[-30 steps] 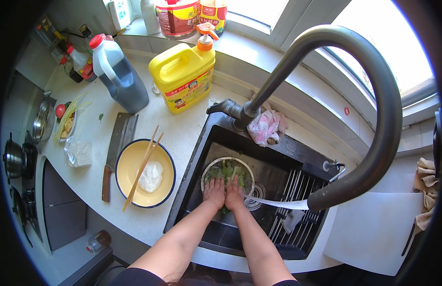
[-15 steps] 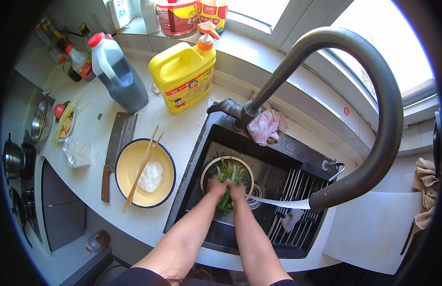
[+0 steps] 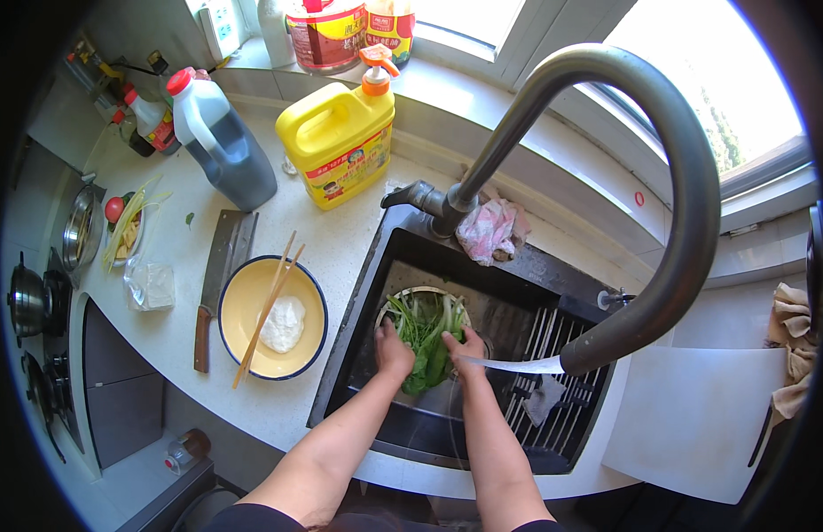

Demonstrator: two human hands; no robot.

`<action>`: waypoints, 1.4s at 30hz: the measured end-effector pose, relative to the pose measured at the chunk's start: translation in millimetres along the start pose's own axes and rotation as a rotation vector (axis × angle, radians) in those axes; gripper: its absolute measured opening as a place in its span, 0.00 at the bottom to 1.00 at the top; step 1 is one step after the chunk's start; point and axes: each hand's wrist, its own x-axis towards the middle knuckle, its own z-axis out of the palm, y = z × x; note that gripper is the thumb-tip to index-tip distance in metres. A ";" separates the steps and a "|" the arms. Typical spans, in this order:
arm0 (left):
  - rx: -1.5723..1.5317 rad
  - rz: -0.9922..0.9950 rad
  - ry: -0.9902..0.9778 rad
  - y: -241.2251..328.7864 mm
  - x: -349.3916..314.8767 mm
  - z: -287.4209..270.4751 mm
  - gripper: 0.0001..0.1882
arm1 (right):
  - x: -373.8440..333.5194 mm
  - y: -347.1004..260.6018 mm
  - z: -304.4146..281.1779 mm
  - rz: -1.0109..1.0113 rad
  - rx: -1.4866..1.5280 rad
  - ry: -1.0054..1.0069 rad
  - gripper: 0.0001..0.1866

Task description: The person handles a bowl containing white powder with a spoon before placing it on a counter. They then wash green leafy vegetables in a colander under running water in a sink, plucking and cleaning the individual leaves by hand.

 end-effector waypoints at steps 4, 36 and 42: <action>0.420 0.306 -0.133 -8.0 3.2 29.7 0.33 | -6.1 39.2 44.0 -0.184 -0.740 -0.044 0.37; 0.056 0.131 -0.062 4.1 -6.3 0.8 0.31 | -17.3 14.5 8.1 0.007 -0.053 0.050 0.26; 0.672 0.420 -0.275 -26.4 11.4 41.5 0.33 | -21.1 40.4 49.4 -0.183 -1.045 -0.318 0.35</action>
